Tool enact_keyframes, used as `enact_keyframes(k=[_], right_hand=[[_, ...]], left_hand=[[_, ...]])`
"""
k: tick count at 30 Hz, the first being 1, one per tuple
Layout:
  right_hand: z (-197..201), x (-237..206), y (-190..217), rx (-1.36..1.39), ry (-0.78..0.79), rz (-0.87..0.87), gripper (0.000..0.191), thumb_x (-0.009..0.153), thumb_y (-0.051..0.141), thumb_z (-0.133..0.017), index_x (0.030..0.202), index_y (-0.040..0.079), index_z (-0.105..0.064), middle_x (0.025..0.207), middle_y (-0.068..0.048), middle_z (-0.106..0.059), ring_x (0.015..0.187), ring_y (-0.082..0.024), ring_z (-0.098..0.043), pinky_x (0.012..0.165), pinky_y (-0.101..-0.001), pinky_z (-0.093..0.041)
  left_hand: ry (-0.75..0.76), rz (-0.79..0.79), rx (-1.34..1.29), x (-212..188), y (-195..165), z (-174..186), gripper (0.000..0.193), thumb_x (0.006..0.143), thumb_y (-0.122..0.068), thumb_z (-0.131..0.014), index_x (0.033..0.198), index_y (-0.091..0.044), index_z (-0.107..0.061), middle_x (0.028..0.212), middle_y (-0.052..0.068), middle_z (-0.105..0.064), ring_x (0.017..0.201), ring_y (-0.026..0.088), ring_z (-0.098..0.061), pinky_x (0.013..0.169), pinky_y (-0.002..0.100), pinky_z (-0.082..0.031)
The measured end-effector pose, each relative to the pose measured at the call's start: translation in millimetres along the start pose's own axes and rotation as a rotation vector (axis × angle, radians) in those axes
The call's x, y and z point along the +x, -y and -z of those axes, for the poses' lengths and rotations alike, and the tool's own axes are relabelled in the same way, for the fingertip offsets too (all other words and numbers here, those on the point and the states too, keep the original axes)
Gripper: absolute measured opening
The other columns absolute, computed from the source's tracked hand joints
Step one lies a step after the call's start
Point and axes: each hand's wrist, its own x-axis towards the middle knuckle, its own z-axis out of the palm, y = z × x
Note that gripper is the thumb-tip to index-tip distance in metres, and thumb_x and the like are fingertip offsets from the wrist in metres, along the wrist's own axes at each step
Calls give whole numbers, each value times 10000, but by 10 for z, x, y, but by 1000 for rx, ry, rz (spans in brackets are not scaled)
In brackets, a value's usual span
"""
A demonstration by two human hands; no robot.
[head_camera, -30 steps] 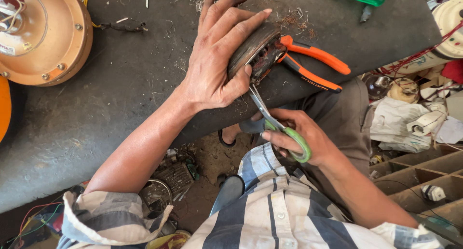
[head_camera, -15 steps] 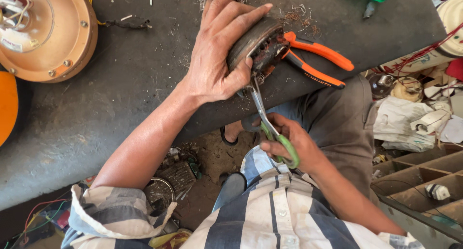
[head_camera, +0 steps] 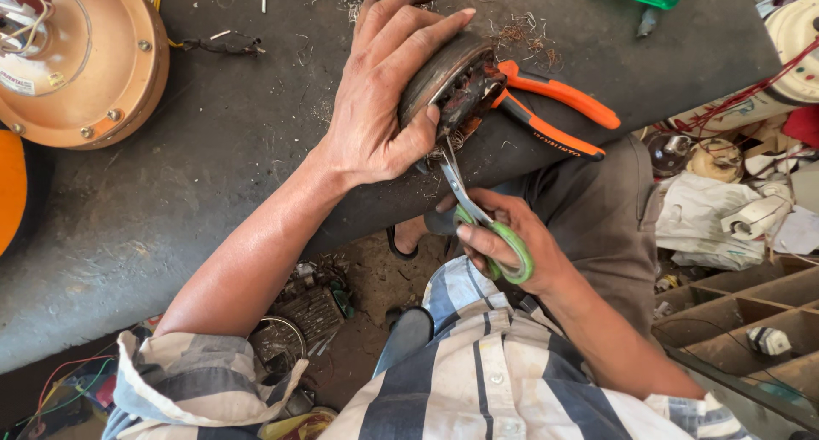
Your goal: The person uses pliers and scissors to pull and cut copper windings from a cylindrical motor stator. They repeatedly grip, pull, and cut the wires, occasionally switching tools and rotating the stator to access different sections.
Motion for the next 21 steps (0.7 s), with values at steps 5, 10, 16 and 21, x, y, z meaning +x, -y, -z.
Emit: enact_keyframes(k=[5,10,16,21], right_hand=[[-5,-23,-76,21,-19,13,441,930,254,-670,1263,-36,-657,666,14,-544,530,-52,-493,499,-214,-406],[6,-12,-54,16,7,-2,463,896,269,-701,1251,-23,-650,688,9,-565,539,-67,-537,491,-221,-430],[135,28,39,238,127,-37,489,928,311,-728,1239,-56,-643,695,-41,-583,570,-108,-565,525,-240,-444],[91,18,-111,355,103,-94,474,928,259,-707,1253,-68,-594,677,-25,-525,519,-94,-496,486,-232,-385]], left_hand=[[3,-1,15,8,-33,3,669,985,-453,-471,1491,-26,-570,1361,158,-625,1472,373,-411,1297,587,-150],[-5,-8,26,2,-30,-6,661,985,-452,-476,1484,-29,-570,1351,160,-628,1464,371,-419,1293,578,-161],[-12,14,-29,-2,6,17,693,1009,-474,-443,1524,-17,-521,1369,203,-587,1453,379,-425,1297,519,-245],[-15,-18,22,8,-11,-2,676,992,-444,-461,1507,-14,-542,1345,178,-615,1451,380,-436,1301,573,-164]])
